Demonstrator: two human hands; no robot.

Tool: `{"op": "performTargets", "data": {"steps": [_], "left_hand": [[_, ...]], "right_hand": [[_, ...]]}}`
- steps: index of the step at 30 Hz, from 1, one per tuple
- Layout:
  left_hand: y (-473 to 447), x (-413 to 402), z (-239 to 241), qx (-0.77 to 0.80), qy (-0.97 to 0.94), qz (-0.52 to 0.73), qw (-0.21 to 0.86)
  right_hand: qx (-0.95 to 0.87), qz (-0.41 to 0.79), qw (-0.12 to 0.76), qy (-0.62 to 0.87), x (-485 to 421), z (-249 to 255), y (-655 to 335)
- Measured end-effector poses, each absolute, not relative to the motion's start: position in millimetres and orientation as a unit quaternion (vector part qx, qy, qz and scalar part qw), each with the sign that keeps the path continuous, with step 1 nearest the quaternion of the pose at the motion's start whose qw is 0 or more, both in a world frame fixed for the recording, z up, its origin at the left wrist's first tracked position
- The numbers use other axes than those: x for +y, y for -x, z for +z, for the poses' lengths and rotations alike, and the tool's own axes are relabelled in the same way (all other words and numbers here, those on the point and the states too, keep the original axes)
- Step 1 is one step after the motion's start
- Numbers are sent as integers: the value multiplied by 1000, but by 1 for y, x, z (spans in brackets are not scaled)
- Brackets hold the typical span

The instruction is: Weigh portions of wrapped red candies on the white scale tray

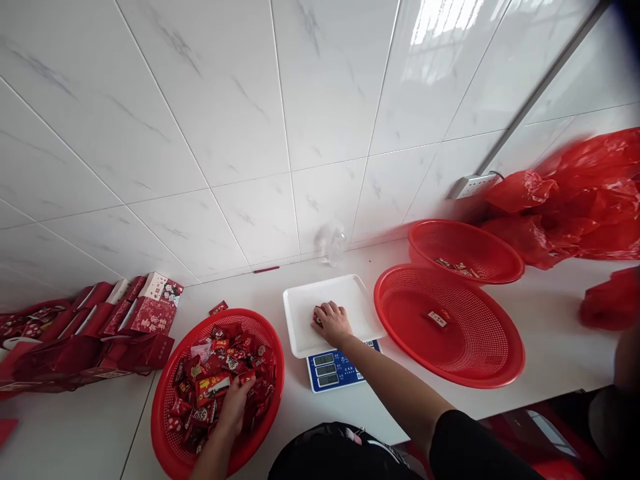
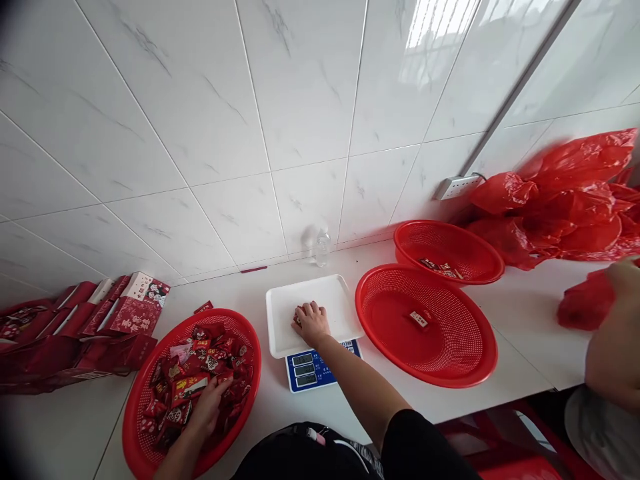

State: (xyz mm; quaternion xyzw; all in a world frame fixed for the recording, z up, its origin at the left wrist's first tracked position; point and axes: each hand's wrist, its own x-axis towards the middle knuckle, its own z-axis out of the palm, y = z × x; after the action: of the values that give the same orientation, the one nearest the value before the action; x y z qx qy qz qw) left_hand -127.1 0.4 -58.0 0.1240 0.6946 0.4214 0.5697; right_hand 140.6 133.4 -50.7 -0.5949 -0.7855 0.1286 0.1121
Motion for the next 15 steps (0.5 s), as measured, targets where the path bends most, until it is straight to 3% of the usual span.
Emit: {"op": "performTargets", "data": {"steps": [12,15], "left_hand": [[128,-5,-58,701,-210,421,536],[130,-2,-59,707,-287,407,502]], "right_hand": [[-674,171,225,683,141,-31,-201],[-597,122,316,727,125,-22,-250]]}}
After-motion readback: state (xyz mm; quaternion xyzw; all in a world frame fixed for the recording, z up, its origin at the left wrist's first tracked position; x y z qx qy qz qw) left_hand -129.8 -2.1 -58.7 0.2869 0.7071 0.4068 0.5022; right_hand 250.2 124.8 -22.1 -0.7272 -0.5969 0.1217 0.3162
